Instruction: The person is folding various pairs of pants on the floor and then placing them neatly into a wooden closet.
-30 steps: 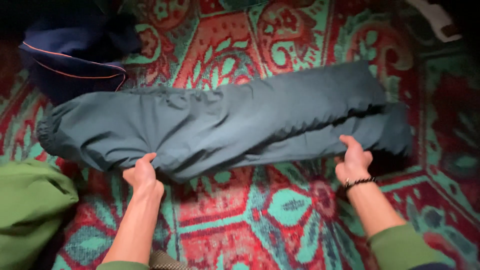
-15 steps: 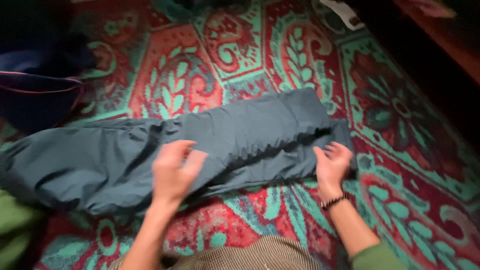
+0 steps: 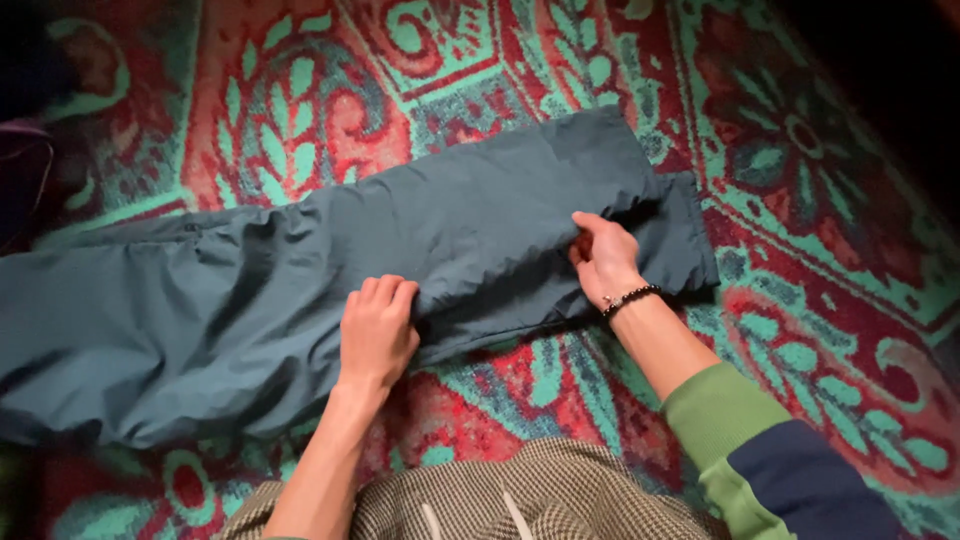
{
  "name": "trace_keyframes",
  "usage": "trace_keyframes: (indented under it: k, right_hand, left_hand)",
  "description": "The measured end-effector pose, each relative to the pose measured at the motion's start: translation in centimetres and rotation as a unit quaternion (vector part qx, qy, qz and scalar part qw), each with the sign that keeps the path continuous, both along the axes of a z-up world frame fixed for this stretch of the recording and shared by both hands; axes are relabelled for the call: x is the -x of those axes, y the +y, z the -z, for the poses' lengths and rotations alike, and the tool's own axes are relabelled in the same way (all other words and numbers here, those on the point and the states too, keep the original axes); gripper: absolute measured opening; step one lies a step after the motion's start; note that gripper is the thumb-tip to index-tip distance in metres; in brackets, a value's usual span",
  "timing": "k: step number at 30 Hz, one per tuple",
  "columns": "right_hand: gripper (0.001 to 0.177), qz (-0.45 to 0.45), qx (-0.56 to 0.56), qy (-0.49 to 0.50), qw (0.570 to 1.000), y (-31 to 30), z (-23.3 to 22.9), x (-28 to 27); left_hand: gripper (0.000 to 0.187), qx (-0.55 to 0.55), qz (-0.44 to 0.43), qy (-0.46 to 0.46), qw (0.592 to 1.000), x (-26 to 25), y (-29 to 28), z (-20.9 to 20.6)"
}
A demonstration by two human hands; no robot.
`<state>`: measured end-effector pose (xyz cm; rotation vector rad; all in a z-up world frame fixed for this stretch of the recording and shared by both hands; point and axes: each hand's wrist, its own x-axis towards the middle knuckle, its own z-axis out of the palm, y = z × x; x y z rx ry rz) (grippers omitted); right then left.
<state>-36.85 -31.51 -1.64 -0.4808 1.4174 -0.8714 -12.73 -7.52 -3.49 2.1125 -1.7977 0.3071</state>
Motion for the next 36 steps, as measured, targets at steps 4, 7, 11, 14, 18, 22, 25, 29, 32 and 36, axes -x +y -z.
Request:
trace_keyframes:
  k: [4, 7, 11, 14, 18, 22, 25, 29, 32, 36]
  right_hand:
    - [0.030, 0.135, 0.072, -0.101, 0.983, 3.0, -3.3, 1.3]
    - [0.034, 0.179, 0.018, -0.187, 0.966, 5.2, -6.8, 1.8]
    - [0.028, 0.219, 0.058, -0.083, 0.970, 2.7, -4.3, 6.0]
    - [0.040, 0.179, 0.091, -0.044, 0.979, 1.5, -2.0, 8.1]
    - [0.052, 0.198, 0.086, -0.038, 0.976, 0.0, 3.7, 10.7]
    - [0.074, 0.231, 0.047, 0.099, 0.967, 1.1, 5.3, 11.7]
    - [0.076, 0.250, 0.069, 0.221, 0.940, 3.8, -0.2, 8.5]
    - [0.085, 0.096, 0.384, 0.448, 0.802, 4.4, -4.9, 7.0]
    - [0.046, -0.125, 0.625, 0.377, 0.672, 3.7, -4.6, 3.5]
    - [0.044, -0.266, 0.651, 0.327, 0.631, 6.3, -4.1, -2.0]
  left_hand:
    - [0.037, 0.076, 0.071, 0.054, 0.993, 1.2, 0.6, -4.3]
    - [0.036, -0.022, 0.110, 0.105, 0.988, 1.9, 1.3, -5.4]
    - [0.042, -0.178, 0.148, 0.153, 0.961, 2.2, 1.5, -6.1]
    - [0.037, -0.189, 0.160, 0.198, 0.949, 2.2, 1.6, -6.5]
    - [0.031, -0.178, 0.191, 0.226, 0.939, 1.9, 1.8, -5.7]
    - [0.008, -0.229, 0.163, 0.302, 0.911, 2.4, 1.6, -6.8]
    - [0.012, -0.189, 0.095, 0.418, 0.884, 2.6, 0.9, -6.7]
    - [0.032, 0.088, -0.001, 0.269, 0.959, 1.3, -0.6, -3.8]
    - [0.047, 0.070, -0.066, 0.154, 0.983, 0.5, -0.8, -3.4]
    - [0.058, -0.027, -0.106, 0.136, 0.985, 0.9, -0.7, -2.5]
